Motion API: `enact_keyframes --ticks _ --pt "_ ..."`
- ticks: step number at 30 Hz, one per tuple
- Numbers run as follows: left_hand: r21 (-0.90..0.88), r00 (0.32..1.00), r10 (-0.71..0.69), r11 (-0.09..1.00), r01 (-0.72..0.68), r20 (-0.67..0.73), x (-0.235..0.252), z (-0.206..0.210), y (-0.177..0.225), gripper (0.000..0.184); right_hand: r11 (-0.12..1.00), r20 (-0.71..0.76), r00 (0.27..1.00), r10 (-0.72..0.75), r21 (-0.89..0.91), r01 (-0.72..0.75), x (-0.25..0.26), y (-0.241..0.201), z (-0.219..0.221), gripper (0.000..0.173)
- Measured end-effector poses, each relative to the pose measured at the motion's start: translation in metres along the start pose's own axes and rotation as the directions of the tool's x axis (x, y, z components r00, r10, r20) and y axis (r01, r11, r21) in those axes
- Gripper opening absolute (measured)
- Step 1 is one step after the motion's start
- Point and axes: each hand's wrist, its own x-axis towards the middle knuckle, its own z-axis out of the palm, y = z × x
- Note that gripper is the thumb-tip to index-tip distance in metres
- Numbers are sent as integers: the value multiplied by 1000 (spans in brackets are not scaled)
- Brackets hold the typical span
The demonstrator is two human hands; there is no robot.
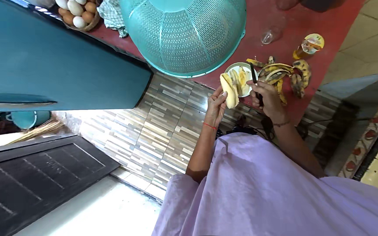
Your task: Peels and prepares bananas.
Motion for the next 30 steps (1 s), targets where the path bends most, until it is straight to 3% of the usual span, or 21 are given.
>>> enact_keyframes --ticks 4,8,15,30 --pt "-11 997 41 999 -40 58 0 13 -3 46 951 83 970 -227 -198 239 -35 -16 16 40" --pt "63 995 71 995 -75 69 -1 25 -3 60 812 90 926 -367 -454 366 -44 -15 24 50" --pt "104 974 184 975 -198 131 -5 41 -2 66 809 109 919 -380 -442 387 -46 -11 23 50" --pt "195 953 234 943 -270 191 -15 47 5 72 812 202 887 -415 -356 461 -43 -20 22 49"
